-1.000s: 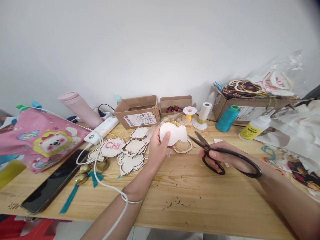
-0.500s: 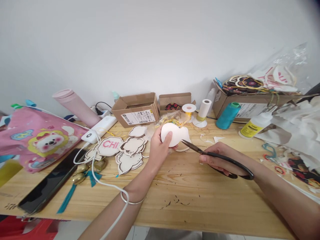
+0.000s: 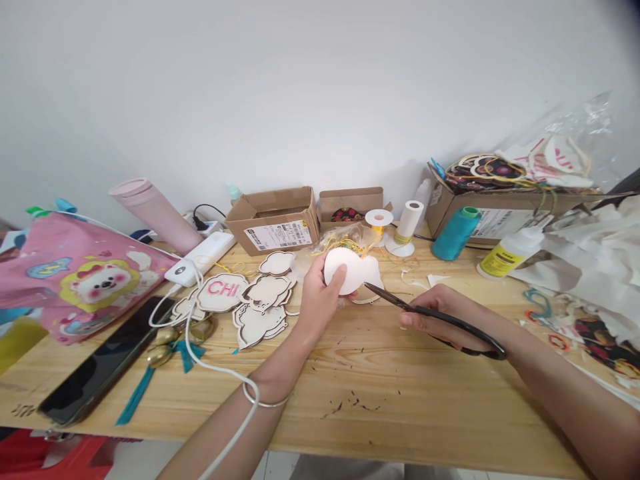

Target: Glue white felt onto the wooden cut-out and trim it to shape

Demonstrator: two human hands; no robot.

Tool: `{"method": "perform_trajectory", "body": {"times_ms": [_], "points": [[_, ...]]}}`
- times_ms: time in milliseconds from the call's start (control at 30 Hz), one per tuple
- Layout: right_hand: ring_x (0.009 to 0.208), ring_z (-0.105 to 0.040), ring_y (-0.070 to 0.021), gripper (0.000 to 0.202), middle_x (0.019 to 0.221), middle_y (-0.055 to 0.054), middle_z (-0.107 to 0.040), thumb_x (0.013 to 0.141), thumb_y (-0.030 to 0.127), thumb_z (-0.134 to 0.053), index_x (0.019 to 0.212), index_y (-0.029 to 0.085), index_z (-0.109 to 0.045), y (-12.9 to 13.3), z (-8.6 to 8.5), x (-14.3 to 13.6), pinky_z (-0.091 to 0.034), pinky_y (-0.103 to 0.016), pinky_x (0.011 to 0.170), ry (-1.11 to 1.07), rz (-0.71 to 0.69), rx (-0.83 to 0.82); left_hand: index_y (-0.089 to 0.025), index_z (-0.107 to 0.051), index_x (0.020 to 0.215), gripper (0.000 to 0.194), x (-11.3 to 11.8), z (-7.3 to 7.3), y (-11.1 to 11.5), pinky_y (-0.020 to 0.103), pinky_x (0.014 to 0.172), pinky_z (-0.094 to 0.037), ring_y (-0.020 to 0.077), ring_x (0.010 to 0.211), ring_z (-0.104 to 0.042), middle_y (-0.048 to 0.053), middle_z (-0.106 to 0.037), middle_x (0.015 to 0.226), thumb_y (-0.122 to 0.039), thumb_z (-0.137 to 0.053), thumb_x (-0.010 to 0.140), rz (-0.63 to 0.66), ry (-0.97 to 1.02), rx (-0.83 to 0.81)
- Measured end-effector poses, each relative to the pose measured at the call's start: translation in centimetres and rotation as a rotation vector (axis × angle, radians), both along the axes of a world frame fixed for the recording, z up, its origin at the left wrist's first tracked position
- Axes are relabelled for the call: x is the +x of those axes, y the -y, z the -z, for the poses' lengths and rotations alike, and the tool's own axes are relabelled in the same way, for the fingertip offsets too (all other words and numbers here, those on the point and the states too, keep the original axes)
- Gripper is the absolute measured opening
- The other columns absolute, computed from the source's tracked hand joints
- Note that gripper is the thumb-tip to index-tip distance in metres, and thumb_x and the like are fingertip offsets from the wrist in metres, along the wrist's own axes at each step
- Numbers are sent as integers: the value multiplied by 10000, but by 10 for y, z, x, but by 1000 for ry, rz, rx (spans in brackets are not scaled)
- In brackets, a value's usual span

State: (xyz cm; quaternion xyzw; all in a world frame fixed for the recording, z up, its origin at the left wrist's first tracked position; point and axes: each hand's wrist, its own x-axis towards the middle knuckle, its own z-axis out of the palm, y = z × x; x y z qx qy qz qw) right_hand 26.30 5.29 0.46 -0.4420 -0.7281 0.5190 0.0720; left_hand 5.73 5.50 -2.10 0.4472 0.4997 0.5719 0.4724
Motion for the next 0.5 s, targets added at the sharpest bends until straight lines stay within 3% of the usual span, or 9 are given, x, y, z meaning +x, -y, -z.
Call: {"method": "perform_trajectory", "body": {"times_ms": [200,500], "points": [[439,-176,-45,507,495,71,-172,676,599,-528,501,187,-290,-3,1,2,-109,-207,393,21,-17,22,-185,-520,1032,349,-1,3,-2,244,389,-487,138,535,-590,58,-625,896,-339,-597,728,16,13,15],[477,-186,-61,464,528,59,-173,717,552,-505,510,184,-314,-3,7,5,-124,-220,423,69,-33,79,-188,-531,1024,327,0,1,0,233,387,-488,133,521,-587,55,-631,875,-323,-596,734,38,17,23]]}}
